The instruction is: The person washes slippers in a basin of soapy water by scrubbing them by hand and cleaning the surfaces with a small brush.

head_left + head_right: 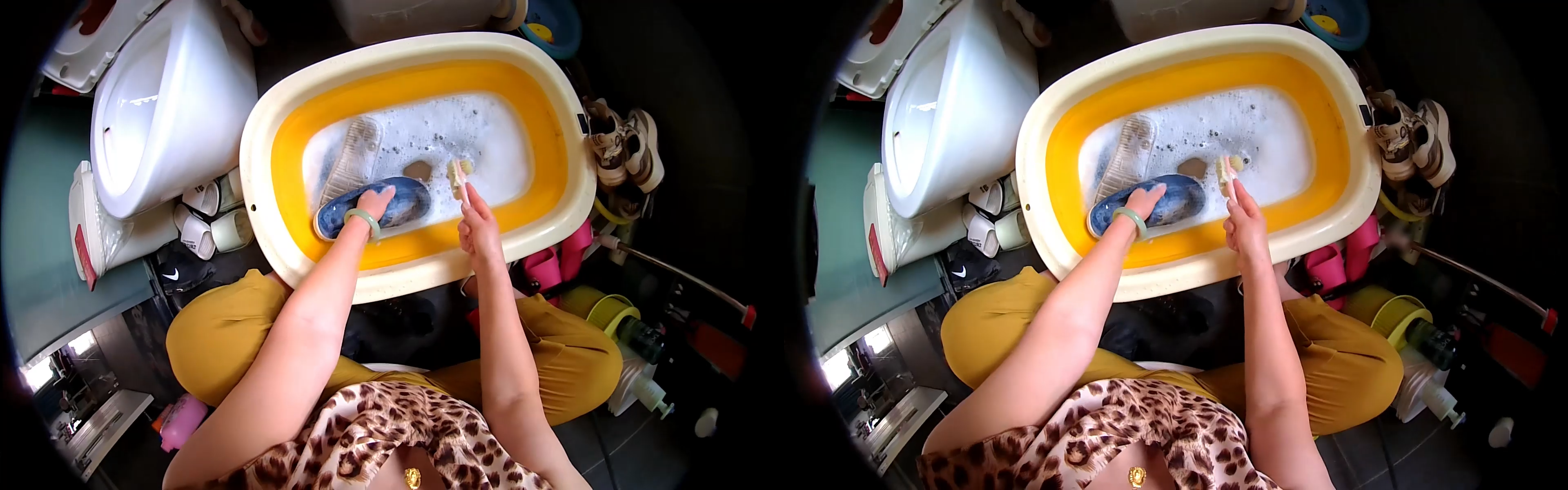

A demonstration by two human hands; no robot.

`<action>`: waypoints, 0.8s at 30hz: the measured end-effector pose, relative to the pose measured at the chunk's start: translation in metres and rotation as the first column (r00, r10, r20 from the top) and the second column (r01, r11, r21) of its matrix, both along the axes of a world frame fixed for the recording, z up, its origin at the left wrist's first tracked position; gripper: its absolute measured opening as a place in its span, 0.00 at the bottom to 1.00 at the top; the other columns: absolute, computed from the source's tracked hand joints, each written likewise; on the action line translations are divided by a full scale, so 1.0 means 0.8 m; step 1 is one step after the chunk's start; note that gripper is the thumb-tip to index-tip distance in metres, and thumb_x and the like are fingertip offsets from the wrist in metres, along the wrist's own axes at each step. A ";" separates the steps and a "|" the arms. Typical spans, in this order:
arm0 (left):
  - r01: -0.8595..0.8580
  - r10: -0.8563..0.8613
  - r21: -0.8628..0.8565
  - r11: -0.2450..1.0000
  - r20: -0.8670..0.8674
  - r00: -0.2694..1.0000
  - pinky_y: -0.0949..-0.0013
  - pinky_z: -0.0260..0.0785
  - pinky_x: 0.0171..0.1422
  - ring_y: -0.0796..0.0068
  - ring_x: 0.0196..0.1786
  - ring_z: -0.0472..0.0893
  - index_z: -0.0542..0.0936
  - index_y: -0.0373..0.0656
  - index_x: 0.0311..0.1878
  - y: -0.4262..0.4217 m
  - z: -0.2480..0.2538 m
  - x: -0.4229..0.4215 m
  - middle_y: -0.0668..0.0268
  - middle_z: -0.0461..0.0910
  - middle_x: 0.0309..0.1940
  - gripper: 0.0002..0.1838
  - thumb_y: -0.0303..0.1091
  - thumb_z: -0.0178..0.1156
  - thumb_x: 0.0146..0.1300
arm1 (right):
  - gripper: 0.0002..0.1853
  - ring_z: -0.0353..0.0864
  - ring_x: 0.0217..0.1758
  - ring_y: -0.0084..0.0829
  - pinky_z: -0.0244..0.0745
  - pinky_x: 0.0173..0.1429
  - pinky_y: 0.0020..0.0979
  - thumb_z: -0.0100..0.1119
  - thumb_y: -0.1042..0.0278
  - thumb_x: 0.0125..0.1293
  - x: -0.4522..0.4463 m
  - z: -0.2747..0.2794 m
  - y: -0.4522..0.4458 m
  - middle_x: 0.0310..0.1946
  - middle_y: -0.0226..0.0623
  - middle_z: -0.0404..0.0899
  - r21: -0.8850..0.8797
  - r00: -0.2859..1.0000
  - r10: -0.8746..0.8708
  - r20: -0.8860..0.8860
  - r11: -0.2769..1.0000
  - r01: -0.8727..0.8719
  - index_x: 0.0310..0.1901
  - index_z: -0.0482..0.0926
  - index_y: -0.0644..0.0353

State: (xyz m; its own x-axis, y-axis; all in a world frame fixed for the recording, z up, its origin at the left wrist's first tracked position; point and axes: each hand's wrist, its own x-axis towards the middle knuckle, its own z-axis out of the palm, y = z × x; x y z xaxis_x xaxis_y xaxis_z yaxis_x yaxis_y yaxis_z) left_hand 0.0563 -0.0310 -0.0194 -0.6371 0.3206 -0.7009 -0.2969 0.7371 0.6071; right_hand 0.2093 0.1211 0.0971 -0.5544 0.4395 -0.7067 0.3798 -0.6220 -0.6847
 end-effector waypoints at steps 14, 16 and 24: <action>-0.780 0.268 0.466 0.419 0.757 0.596 0.55 0.60 0.59 0.64 0.59 0.70 0.70 0.45 0.56 0.095 0.051 0.009 0.62 0.73 0.54 0.23 0.47 0.57 0.63 | 0.25 0.58 0.16 0.10 0.49 0.15 0.14 0.47 0.70 0.68 -0.012 0.007 0.058 0.21 0.18 0.63 0.041 0.975 -0.148 -0.166 0.987 0.156 0.67 0.62 0.49; -0.577 0.198 0.525 0.626 0.609 0.768 0.59 0.60 0.57 0.65 0.59 0.70 0.69 0.49 0.60 0.074 0.057 0.001 0.62 0.72 0.57 0.24 0.48 0.55 0.64 | 0.25 0.59 0.16 0.11 0.49 0.14 0.16 0.49 0.70 0.67 -0.020 0.017 0.061 0.21 0.19 0.65 0.097 0.989 -0.055 -0.136 0.993 0.069 0.66 0.64 0.49; -0.580 0.447 0.338 0.741 0.396 0.802 0.64 0.63 0.51 0.72 0.51 0.74 0.69 0.51 0.61 0.026 0.013 -0.019 0.66 0.77 0.50 0.20 0.41 0.50 0.66 | 0.21 0.67 0.18 0.16 0.62 0.19 0.22 0.55 0.63 0.64 -0.025 -0.068 0.038 0.31 0.25 0.78 0.224 0.851 0.432 0.298 0.835 -0.502 0.58 0.74 0.53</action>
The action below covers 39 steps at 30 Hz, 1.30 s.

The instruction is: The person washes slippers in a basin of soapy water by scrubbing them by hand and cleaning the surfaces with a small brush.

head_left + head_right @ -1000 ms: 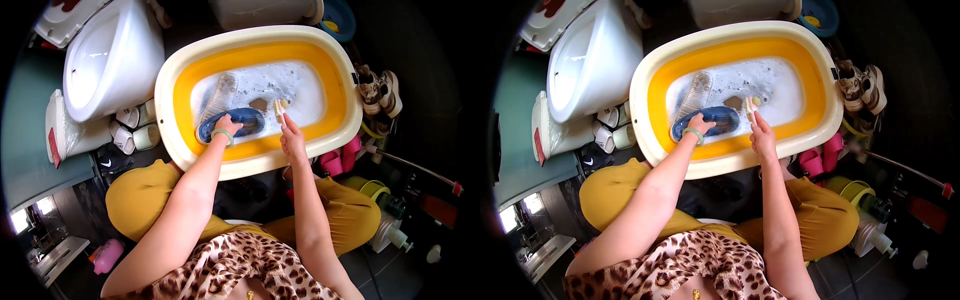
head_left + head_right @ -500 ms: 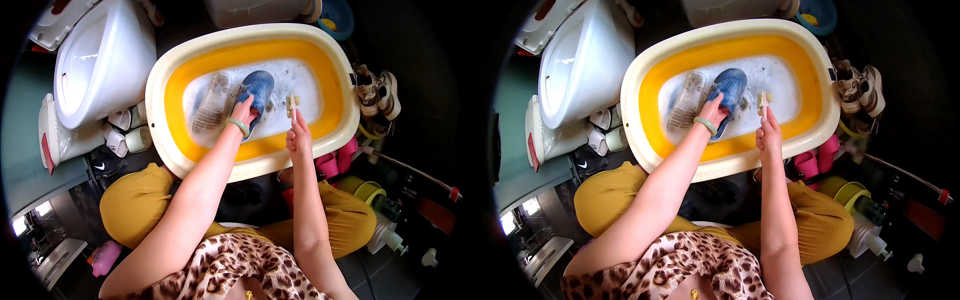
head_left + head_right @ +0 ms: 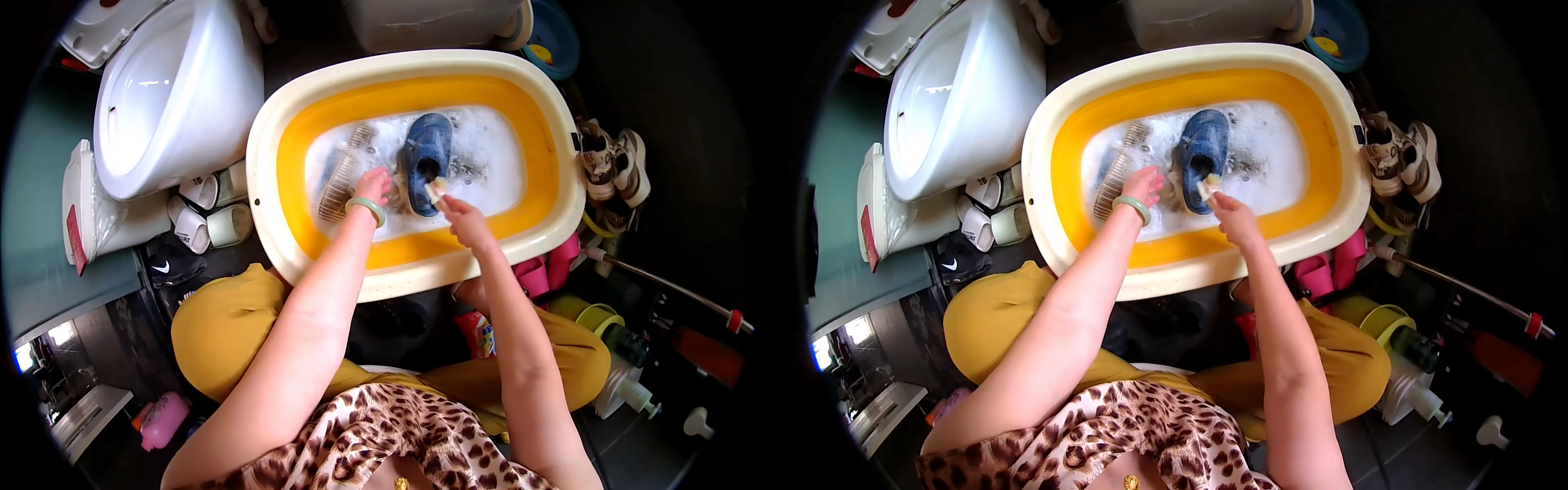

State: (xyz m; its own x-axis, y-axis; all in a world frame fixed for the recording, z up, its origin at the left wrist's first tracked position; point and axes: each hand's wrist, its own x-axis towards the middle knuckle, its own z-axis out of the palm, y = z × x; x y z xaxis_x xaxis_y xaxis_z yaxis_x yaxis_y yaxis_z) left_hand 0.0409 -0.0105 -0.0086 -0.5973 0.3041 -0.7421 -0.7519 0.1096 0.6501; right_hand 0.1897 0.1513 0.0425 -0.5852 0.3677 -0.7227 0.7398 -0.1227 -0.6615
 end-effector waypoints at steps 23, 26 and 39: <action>-0.015 -0.109 0.743 0.670 0.118 0.987 0.65 0.67 0.60 0.73 0.55 0.74 0.67 0.56 0.62 0.024 0.046 -0.012 0.70 0.76 0.51 0.33 0.58 0.61 0.56 | 0.28 0.52 0.12 0.12 0.46 0.14 0.18 0.52 0.68 0.68 -0.052 0.082 -0.040 0.17 0.18 0.59 -0.367 0.871 -0.346 -0.349 0.906 0.213 0.68 0.58 0.57; 0.071 -0.129 0.735 0.675 0.023 0.991 0.68 0.68 0.60 0.73 0.53 0.75 0.68 0.53 0.62 0.004 0.086 -0.015 0.68 0.76 0.52 0.34 0.60 0.61 0.56 | 0.25 0.51 0.13 0.12 0.45 0.15 0.17 0.51 0.67 0.69 -0.047 0.127 -0.058 0.16 0.17 0.58 -0.429 0.893 -0.292 -0.343 0.894 0.128 0.66 0.62 0.55; -0.231 0.228 0.710 0.665 0.101 0.968 0.62 0.67 0.62 0.66 0.55 0.76 0.69 0.44 0.61 -0.036 0.164 0.034 0.63 0.76 0.54 0.35 0.62 0.53 0.60 | 0.10 0.81 0.34 0.49 0.75 0.40 0.46 0.47 0.68 0.58 -0.101 0.117 -0.094 0.29 0.49 0.81 0.919 0.877 0.473 0.081 0.305 -0.249 0.32 0.79 0.57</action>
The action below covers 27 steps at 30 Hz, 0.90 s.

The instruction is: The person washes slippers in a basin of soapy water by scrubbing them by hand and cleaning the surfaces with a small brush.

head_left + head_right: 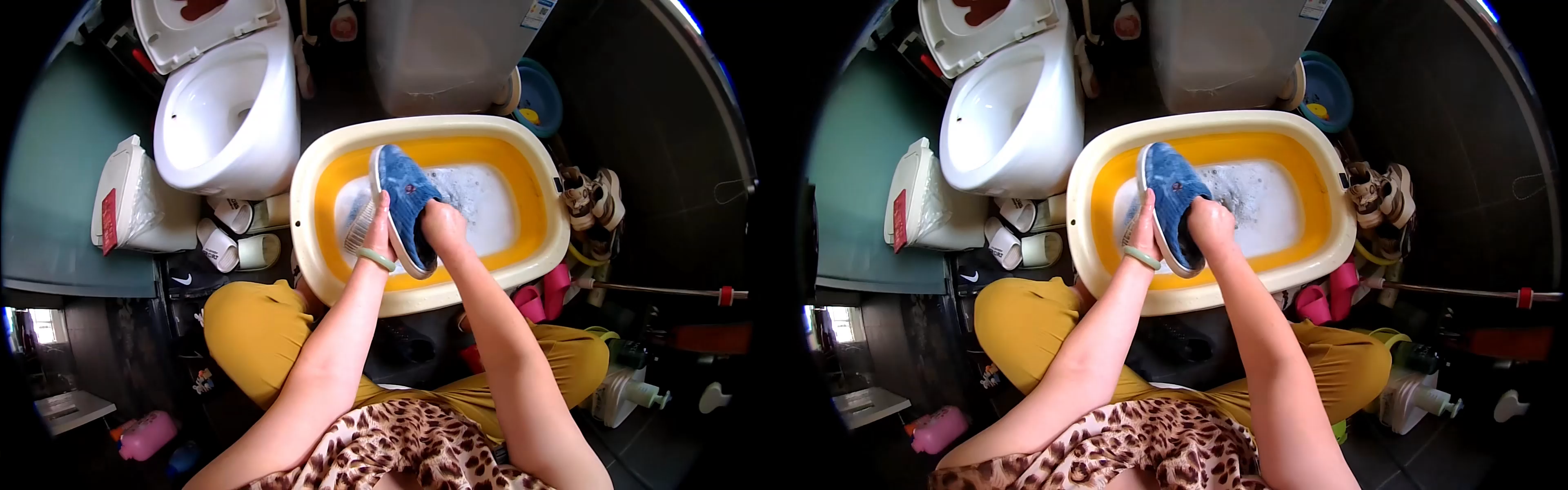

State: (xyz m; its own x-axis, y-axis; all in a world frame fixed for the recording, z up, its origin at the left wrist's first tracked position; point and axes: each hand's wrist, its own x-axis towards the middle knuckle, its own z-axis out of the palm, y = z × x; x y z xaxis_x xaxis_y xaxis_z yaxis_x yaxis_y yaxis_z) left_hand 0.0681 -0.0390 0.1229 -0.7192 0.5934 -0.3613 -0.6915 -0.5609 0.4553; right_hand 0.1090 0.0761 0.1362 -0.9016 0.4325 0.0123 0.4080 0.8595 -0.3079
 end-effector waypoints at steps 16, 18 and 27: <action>-0.027 0.029 -0.023 0.999 0.086 0.996 0.64 0.68 0.60 0.66 0.51 0.77 0.70 0.42 0.60 -0.005 -0.014 -0.009 0.63 0.77 0.52 0.31 0.56 0.56 0.62 | 0.16 0.78 0.43 0.56 0.73 0.46 0.48 0.46 0.67 0.61 -0.046 0.007 -0.019 0.37 0.55 0.79 -0.152 0.976 -0.030 0.214 0.986 0.064 0.47 0.78 0.62; 0.001 -0.003 0.018 1.000 0.126 0.992 0.64 0.68 0.59 0.66 0.51 0.77 0.70 0.42 0.59 0.000 -0.033 -0.008 0.63 0.77 0.52 0.31 0.56 0.56 0.62 | 0.15 0.83 0.38 0.47 0.75 0.44 0.42 0.48 0.67 0.64 -0.031 -0.007 -0.012 0.38 0.51 0.82 -0.155 0.955 -0.090 0.284 0.978 0.138 0.49 0.78 0.61; -0.009 0.011 -0.019 1.000 0.151 0.989 0.64 0.71 0.56 0.67 0.46 0.79 0.73 0.44 0.56 -0.003 -0.067 -0.004 0.63 0.79 0.47 0.29 0.59 0.53 0.63 | 0.18 0.77 0.47 0.53 0.72 0.51 0.40 0.48 0.61 0.66 0.045 -0.026 -0.036 0.42 0.56 0.77 -0.627 0.998 0.001 -0.057 0.778 -0.037 0.56 0.74 0.47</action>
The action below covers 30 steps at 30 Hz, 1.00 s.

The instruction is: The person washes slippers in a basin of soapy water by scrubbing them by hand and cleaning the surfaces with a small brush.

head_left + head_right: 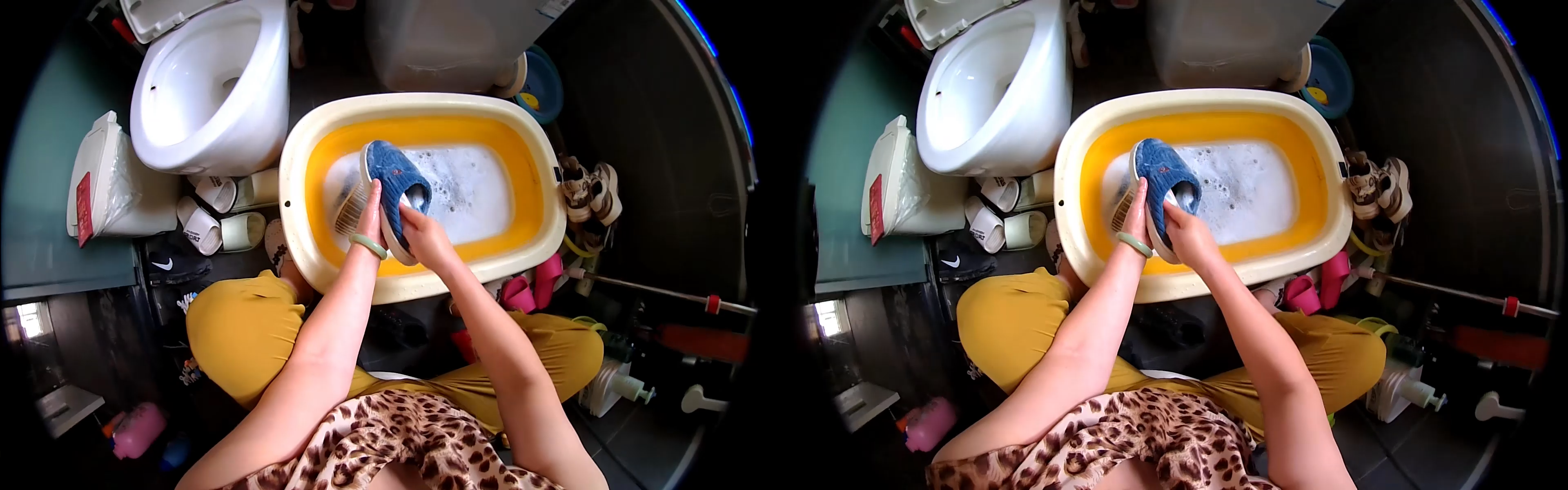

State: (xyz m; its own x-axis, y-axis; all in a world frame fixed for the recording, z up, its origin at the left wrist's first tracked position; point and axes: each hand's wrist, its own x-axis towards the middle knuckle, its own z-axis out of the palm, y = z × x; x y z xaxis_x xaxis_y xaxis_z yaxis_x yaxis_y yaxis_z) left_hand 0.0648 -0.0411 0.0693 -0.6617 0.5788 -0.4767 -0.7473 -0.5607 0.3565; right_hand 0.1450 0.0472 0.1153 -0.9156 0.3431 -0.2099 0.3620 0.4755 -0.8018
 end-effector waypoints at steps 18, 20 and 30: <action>-0.104 0.103 0.107 0.989 0.021 0.995 0.66 0.71 0.56 0.69 0.47 0.78 0.74 0.45 0.55 -0.017 0.017 -0.014 0.64 0.78 0.48 0.29 0.59 0.56 0.61 | 0.18 0.73 0.19 0.27 0.69 0.26 0.29 0.51 0.66 0.67 -0.038 -0.002 -0.011 0.27 0.35 0.79 0.054 1.000 -0.005 0.000 0.999 0.005 0.56 0.74 0.61; -0.082 0.082 0.158 0.984 0.009 0.997 0.65 0.69 0.59 0.68 0.51 0.77 0.73 0.44 0.57 -0.018 0.026 -0.011 0.64 0.78 0.50 0.33 0.61 0.56 0.59 | 0.17 0.77 0.25 0.38 0.71 0.32 0.35 0.50 0.65 0.66 -0.079 0.007 -0.001 0.29 0.44 0.80 0.325 0.996 0.073 0.046 0.942 -0.084 0.53 0.76 0.61; 0.008 -0.022 0.135 0.991 0.100 0.995 0.64 0.67 0.61 0.68 0.55 0.74 0.64 0.45 0.65 -0.016 -0.008 -0.001 0.62 0.73 0.57 0.35 0.58 0.54 0.62 | 0.21 0.69 0.63 0.47 0.58 0.69 0.38 0.58 0.63 0.62 0.020 -0.045 0.013 0.53 0.45 0.76 -0.499 0.996 -0.082 -0.042 0.865 0.050 0.58 0.75 0.51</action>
